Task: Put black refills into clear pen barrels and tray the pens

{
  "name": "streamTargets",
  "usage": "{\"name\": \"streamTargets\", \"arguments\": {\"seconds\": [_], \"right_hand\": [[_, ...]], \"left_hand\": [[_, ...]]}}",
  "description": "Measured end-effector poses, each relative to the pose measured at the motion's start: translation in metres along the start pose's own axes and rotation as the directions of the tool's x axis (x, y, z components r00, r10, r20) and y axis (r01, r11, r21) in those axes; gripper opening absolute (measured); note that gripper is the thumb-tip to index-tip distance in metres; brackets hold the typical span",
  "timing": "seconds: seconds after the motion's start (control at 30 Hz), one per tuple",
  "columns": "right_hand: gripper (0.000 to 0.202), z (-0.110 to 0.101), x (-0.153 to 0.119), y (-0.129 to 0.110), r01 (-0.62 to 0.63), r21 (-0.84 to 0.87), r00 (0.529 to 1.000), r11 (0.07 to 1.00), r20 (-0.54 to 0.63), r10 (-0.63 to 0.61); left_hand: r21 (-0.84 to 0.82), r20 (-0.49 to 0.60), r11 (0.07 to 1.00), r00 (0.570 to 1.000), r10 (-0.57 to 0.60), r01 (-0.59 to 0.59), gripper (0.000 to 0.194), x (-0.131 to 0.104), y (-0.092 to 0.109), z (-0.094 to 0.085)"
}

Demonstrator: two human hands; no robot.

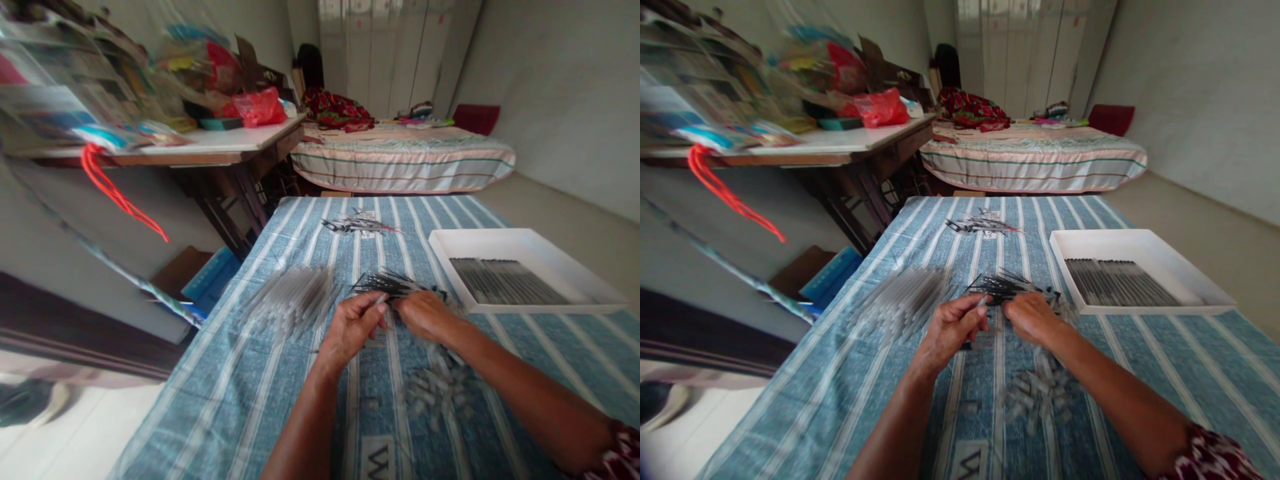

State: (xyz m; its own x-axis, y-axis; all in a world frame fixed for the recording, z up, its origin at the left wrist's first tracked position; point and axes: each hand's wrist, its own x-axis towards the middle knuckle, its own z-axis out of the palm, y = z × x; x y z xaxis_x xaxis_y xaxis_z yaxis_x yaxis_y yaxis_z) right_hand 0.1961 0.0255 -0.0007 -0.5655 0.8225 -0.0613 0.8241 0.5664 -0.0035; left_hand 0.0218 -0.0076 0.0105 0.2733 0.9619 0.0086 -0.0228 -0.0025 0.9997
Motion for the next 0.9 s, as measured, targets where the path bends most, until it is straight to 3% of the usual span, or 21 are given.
{"name": "streamTargets", "arguments": {"seconds": [0.07, 0.13, 0.23, 0.3, 0.37, 0.43, 0.7, 0.9], "right_hand": [[0.023, -0.002, -0.003, 0.002, -0.021, 0.175, 0.998, 0.984, -0.060, 0.032], [0.018, -0.004, -0.008, 0.002, -0.023, 0.459, 0.991, 0.888, -0.109, 0.082], [0.008, -0.006, -0.017, -0.002, 0.026, 0.850, 0.983, 0.527, -0.116, 0.140], [0.007, -0.005, -0.021, -0.005, 0.073, 0.957, 0.977, 0.281, -0.126, 0.173], [0.011, -0.003, -0.023, -0.008, 0.124, 0.983, 0.965, 0.134, -0.151, 0.214], [0.013, -0.001, -0.024, -0.008, 0.162, 0.984, 0.954, 0.069, -0.174, 0.245], [0.019, 0.013, -0.023, 0.001, 0.190, 0.981, 0.940, -0.038, -0.170, 0.297], [0.021, 0.021, -0.025, 0.002, 0.170, 0.971, 0.964, -0.170, -0.128, 0.235]], "left_hand": [[0.013, 0.002, 1.000, 1.000, -0.009, 0.009, 0.031, -0.001, 0.001, 0.001], [0.032, 0.004, 0.999, 1.000, -0.022, 0.021, 0.027, -0.001, 0.003, 0.002], [0.050, 0.028, 0.998, 0.999, -0.035, 0.034, 0.024, -0.001, 0.005, 0.003], [0.059, 0.053, 0.997, 0.998, -0.043, 0.040, 0.024, -0.001, 0.006, 0.004], [0.065, 0.067, 0.997, 0.996, -0.054, 0.050, 0.024, -0.001, 0.005, 0.004], [0.057, 0.066, 0.997, 0.996, -0.055, 0.052, 0.023, -0.001, 0.004, 0.004], [0.054, 0.098, 0.996, 0.992, -0.083, 0.078, 0.027, -0.002, 0.003, 0.006], [0.083, 0.122, 0.994, 0.989, -0.087, 0.077, 0.025, 0.000, 0.001, 0.006]]}}
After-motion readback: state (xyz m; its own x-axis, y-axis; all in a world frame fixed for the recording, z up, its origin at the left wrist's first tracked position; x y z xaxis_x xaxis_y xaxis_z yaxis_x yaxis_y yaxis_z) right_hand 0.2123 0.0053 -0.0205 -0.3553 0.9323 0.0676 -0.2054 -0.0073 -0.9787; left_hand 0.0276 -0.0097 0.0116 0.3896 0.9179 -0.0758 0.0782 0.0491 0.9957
